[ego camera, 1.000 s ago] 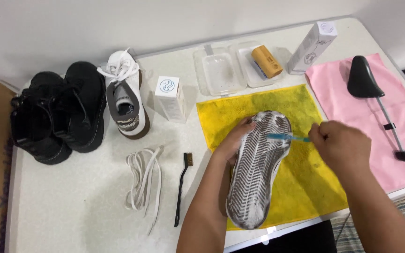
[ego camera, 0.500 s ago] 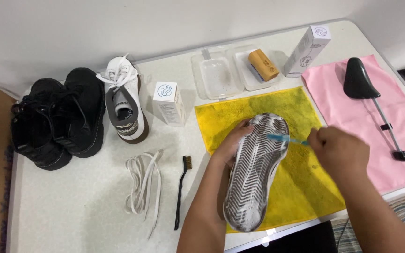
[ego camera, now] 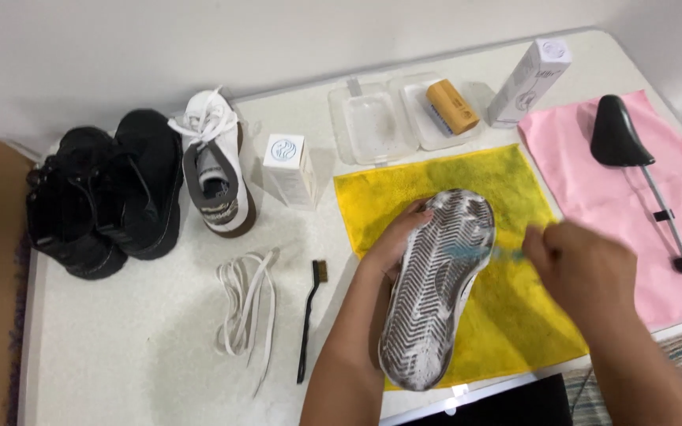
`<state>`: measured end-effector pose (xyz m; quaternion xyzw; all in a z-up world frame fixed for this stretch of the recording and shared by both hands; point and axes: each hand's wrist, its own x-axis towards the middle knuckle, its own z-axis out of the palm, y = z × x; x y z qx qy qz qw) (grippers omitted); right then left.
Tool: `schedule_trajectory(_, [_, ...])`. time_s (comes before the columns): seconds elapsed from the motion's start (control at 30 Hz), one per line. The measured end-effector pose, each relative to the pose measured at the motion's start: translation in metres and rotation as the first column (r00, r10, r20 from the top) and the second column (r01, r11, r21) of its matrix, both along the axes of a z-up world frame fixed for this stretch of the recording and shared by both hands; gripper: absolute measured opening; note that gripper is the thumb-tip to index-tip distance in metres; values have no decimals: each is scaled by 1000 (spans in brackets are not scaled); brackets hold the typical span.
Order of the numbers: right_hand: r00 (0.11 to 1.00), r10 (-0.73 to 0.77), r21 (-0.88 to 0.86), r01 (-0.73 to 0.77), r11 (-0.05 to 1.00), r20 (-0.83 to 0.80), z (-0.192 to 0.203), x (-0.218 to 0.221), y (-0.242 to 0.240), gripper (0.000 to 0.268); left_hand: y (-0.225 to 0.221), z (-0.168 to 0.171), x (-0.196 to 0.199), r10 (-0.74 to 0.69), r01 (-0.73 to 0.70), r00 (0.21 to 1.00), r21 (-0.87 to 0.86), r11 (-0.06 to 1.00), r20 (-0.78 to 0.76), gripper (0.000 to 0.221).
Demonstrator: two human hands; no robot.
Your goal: Brushing the sole and edges of a white sneaker using a small brush and cleaning foam on a repair bench.
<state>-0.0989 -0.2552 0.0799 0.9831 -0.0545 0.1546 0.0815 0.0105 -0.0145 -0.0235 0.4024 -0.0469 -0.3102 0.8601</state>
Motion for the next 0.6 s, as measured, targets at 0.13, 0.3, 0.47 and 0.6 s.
schedule_trajectory(0.13, [966,234,-164,-250,954,-113,-28,-62,41,52,-1,-11,7,47,-68,987,130,989,155,52])
schedule_trajectory(0.3, [992,123,-68,-121,990,39,-25,10,21,51,3,5,0,-44,34,998,208,978,43,69])
schedule_trajectory(0.47, [996,86,-122,-88,989,-28,1,-15,35,49,4,11,-3,-39,39,999,140,989,-5,68])
schedule_trajectory(0.6, [733,646,72,-672,737,214,45,-72,84,45,5,9,-3,-34,36,999,147,988,-18,63])
